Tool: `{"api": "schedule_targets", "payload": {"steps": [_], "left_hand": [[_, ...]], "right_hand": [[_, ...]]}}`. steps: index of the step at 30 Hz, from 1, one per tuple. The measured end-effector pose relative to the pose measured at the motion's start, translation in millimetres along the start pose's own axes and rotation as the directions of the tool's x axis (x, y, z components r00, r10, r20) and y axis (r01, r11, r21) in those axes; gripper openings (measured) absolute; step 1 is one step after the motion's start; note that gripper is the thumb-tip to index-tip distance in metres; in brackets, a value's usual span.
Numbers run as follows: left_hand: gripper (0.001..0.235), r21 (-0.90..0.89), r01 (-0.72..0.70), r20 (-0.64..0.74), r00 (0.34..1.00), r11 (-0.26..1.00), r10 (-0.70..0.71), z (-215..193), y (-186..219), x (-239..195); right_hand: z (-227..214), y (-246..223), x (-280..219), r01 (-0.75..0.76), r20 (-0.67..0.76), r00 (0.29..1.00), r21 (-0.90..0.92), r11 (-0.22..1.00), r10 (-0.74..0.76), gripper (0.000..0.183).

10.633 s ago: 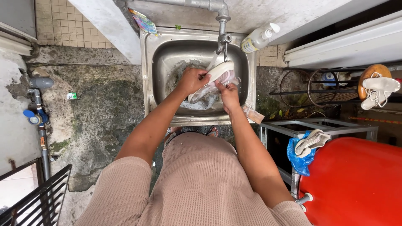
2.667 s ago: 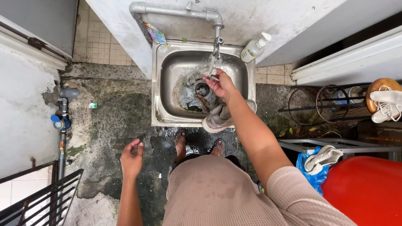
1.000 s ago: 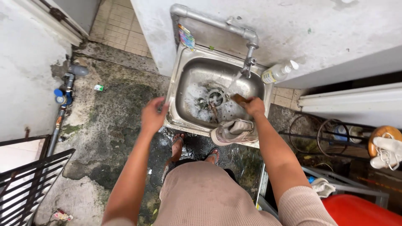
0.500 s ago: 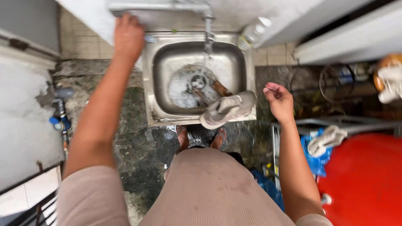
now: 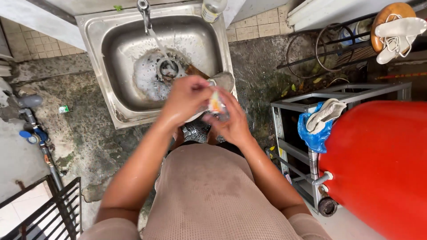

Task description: The person washes a white sneaker in a stainless steel sink. They rinse the shoe, apply soap from a box, and scrub the exterior and sole with a brush. The person then rinses the shoe again under running water.

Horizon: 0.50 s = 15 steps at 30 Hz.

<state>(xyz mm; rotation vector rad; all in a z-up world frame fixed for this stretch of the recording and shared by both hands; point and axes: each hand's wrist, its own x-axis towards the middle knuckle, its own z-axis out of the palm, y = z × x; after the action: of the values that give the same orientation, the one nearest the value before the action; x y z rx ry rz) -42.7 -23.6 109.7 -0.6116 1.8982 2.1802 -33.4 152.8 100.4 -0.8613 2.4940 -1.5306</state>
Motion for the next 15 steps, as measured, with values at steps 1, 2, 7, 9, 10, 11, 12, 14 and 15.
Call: {"api": "schedule_targets", "payload": {"steps": [1, 2, 7, 9, 10, 11, 12, 14, 15], "left_hand": [[0.022, -0.003, 0.004, -0.007, 1.000, 1.000, -0.004, 20.4, -14.0, 12.2], [0.023, -0.182, 0.057, -0.051, 0.996, 0.982, -0.067, 39.9, -28.3, 24.6], [0.040, -0.303, 0.130, -0.138, 0.974, 0.944, -0.179, 86.8, -54.6, 19.5], [0.068, -0.220, 0.165, -0.195, 0.958, 0.962, -0.209, 99.4, -97.1, 14.6], [0.068, -0.226, 0.166, -0.198, 0.957, 0.960, -0.212, 108.4, -113.5, 19.0], [0.061, -0.286, 0.204, -0.087, 0.967, 0.936, -0.237, 116.7, -130.5, 22.2], [0.053, -0.341, 0.245, 0.025, 0.967, 0.907, -0.252, 124.8, -147.5, 25.2], [0.050, -0.405, 0.257, 0.053, 0.965, 0.878, -0.258, 131.9, -171.7, 36.1], [0.047, -0.461, 0.261, 0.081, 0.964, 0.848, -0.253, 134.7, -182.5, 44.0]], "right_hand": [[-0.6, 28.0, -11.3, -0.001, 0.008, 1.000, 0.003, 1.000, 0.001, 0.071], [-0.3, 55.9, -22.5, -0.043, -0.093, 0.995, 0.022, 0.999, 0.045, 0.052], [-23.4, 76.3, -32.8, -0.380, -0.117, 0.864, 0.485, 0.788, 0.489, 0.013], [-32.5, 81.6, -36.7, -0.482, -0.039, 0.709, 0.702, 0.524, 0.704, 0.021], [-34.5, 91.6, -39.8, -0.487, -0.034, 0.709, 0.699, 0.524, 0.705, 0.021], [-35.3, 101.2, -44.0, -0.517, 0.015, 0.675, 0.723, 0.459, 0.738, 0.023], [-36.0, 110.7, -48.2, -0.544, 0.064, 0.639, 0.743, 0.391, 0.766, 0.026], [-34.7, 124.6, -53.8, -0.562, 0.094, 0.630, 0.741, 0.368, 0.771, 0.026], [-33.8, 132.2, -54.1, -0.571, 0.118, 0.626, 0.743, 0.350, 0.771, 0.027]]}}
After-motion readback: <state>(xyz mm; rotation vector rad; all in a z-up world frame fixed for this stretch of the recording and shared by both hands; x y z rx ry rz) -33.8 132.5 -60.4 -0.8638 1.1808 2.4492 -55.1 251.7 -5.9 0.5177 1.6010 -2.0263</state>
